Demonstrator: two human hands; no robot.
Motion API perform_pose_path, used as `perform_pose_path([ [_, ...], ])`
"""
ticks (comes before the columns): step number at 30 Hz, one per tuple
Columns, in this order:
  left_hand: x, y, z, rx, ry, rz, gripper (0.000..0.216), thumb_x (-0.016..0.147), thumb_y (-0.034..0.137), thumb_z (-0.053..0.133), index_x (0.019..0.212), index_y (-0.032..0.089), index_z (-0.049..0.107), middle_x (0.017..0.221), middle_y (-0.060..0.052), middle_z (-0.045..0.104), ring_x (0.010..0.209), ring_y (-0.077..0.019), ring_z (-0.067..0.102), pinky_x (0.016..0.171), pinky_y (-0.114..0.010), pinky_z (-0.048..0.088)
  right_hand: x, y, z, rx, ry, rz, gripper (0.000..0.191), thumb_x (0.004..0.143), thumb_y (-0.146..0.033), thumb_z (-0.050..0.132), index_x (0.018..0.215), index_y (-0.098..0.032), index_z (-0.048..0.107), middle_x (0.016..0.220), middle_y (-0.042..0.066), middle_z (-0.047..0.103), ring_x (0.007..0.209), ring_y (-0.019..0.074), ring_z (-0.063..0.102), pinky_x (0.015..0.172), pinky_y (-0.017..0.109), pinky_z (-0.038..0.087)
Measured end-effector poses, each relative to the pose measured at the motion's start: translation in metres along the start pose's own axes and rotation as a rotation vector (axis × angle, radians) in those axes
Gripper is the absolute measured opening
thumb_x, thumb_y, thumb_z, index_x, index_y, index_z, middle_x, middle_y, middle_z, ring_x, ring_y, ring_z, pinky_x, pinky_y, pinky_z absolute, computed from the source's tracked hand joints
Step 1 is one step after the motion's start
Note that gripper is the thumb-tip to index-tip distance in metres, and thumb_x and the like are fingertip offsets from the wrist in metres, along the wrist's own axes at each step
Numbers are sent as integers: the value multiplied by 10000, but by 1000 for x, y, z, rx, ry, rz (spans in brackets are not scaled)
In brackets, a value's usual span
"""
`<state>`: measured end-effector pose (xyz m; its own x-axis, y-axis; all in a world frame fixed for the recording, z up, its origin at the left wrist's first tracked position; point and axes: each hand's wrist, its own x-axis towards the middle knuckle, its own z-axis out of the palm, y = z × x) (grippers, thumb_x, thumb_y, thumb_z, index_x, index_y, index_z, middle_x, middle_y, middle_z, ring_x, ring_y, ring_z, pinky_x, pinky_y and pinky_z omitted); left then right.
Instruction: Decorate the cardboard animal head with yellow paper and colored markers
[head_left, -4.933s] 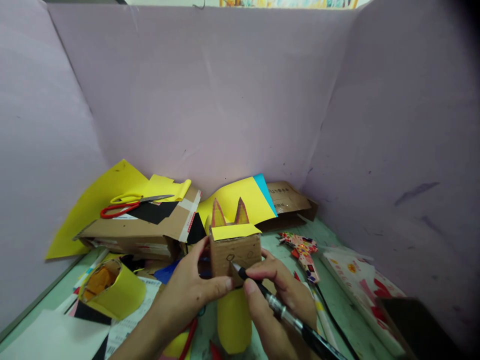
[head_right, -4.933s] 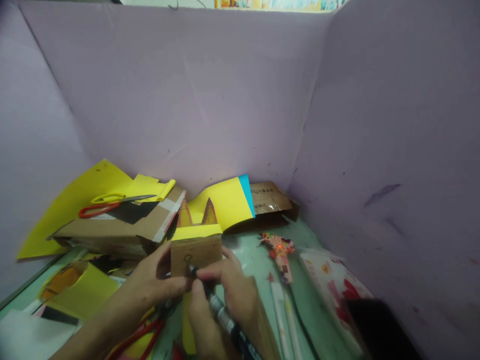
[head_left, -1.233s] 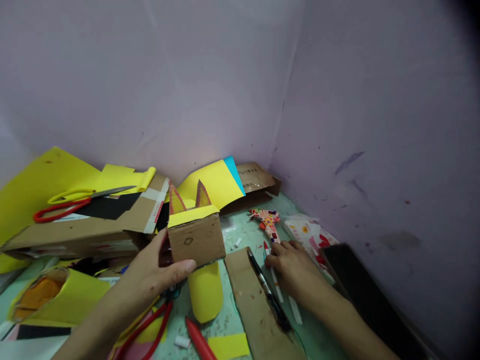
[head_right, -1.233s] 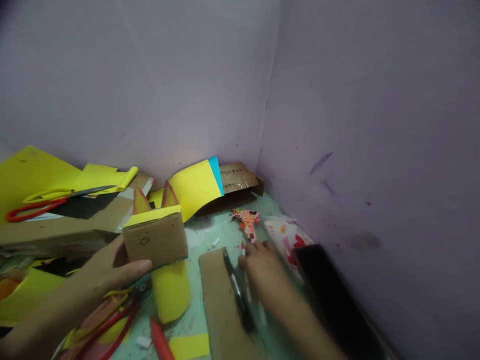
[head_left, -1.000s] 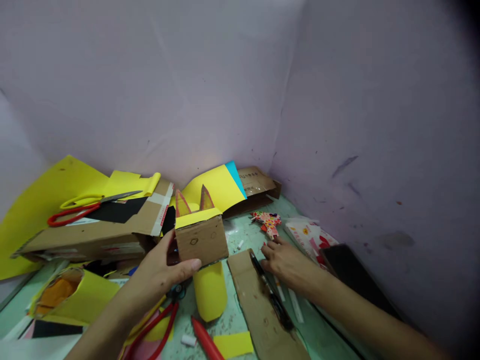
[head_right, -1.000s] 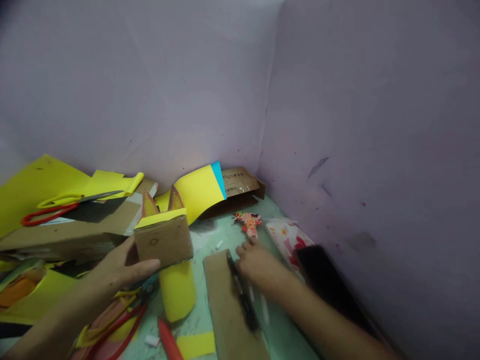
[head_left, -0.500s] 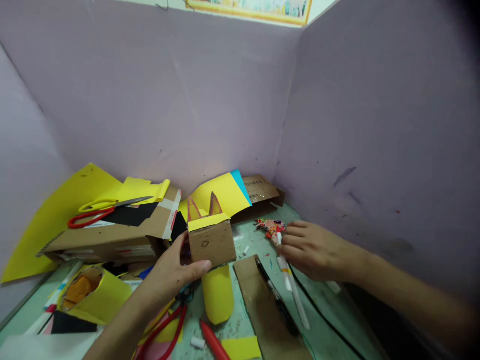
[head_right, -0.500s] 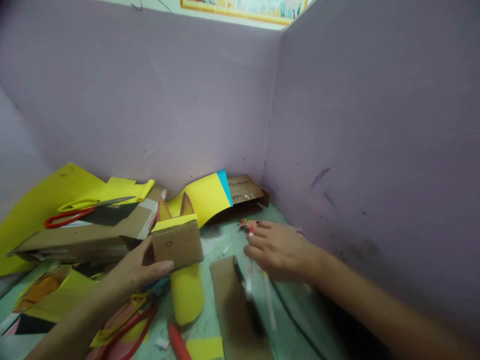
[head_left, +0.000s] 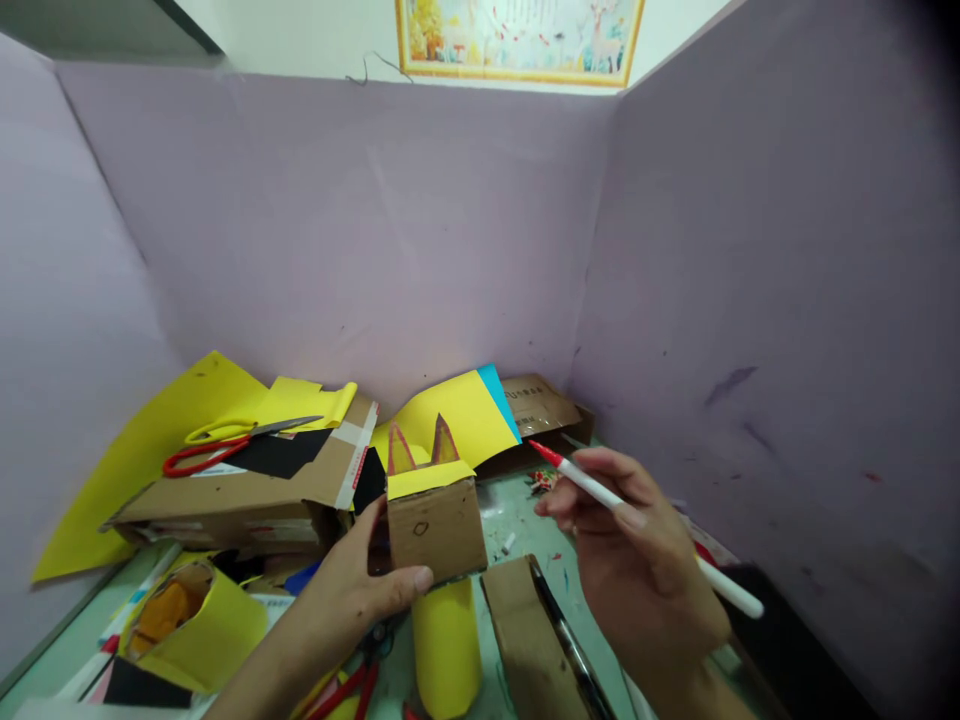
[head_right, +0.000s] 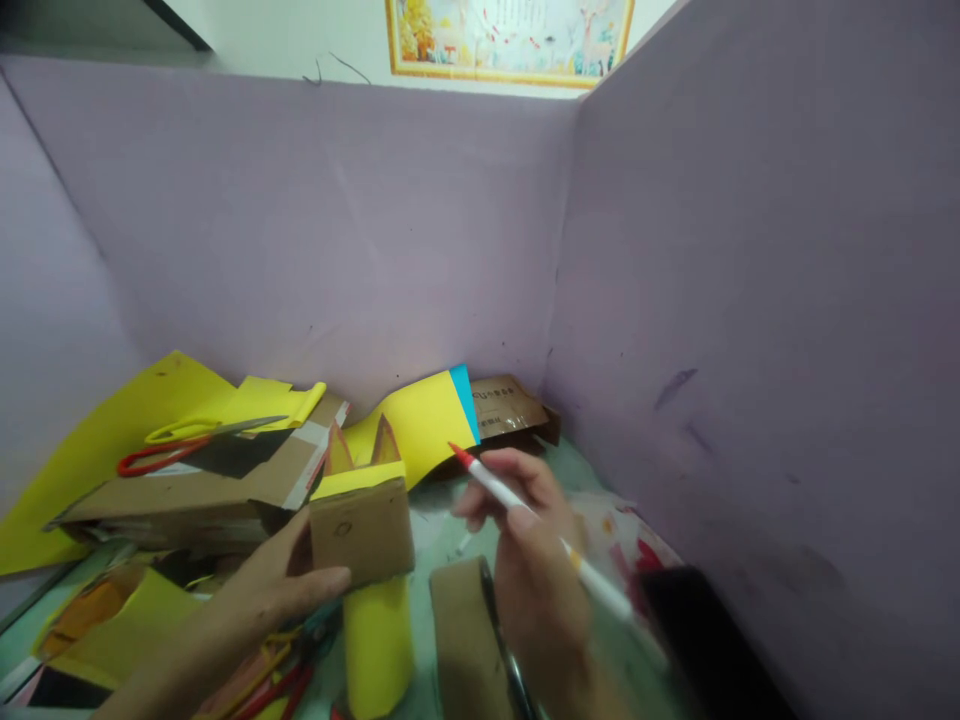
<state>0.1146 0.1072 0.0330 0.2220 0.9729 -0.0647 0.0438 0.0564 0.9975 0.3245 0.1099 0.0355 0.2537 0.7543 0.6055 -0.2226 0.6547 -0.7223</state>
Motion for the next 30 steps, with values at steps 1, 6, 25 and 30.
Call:
perform_pose_path([
  [1,0,0,0,-1,-8,7,747,642,366,724,1289,168,410,1320,-135,568,1225,-328,503,1010,-471,407,0,0,-1,-40,-17,-7,263,822,-266,393,999,-207,578,718,63,639,658,195,594,582,343,489],
  [6,1,0,0,25,-1,1,765,637,385,725,1296,171,402,1330,-139,558,1218,-322,509,991,-439,426,-1,3,-14,-395,-106,-34,127,830,-220,488,860,-239,610,622,4,619,564,166,593,521,284,478],
  [25,4,2,-1,254,80,-84,672,638,472,728,1226,242,497,1269,-85,605,1157,-351,548,920,-390,501,-18,37,-87,-1271,-1123,14,262,761,-19,509,881,-195,660,860,47,638,846,192,525,739,298,368],
  [30,3,2,3,132,118,-102,672,604,422,765,1194,230,505,1258,-74,618,1160,-326,552,916,-363,494,-20,34,-78,-1325,-1426,-95,114,745,-124,601,835,-186,634,904,59,603,821,206,532,688,330,343],
])
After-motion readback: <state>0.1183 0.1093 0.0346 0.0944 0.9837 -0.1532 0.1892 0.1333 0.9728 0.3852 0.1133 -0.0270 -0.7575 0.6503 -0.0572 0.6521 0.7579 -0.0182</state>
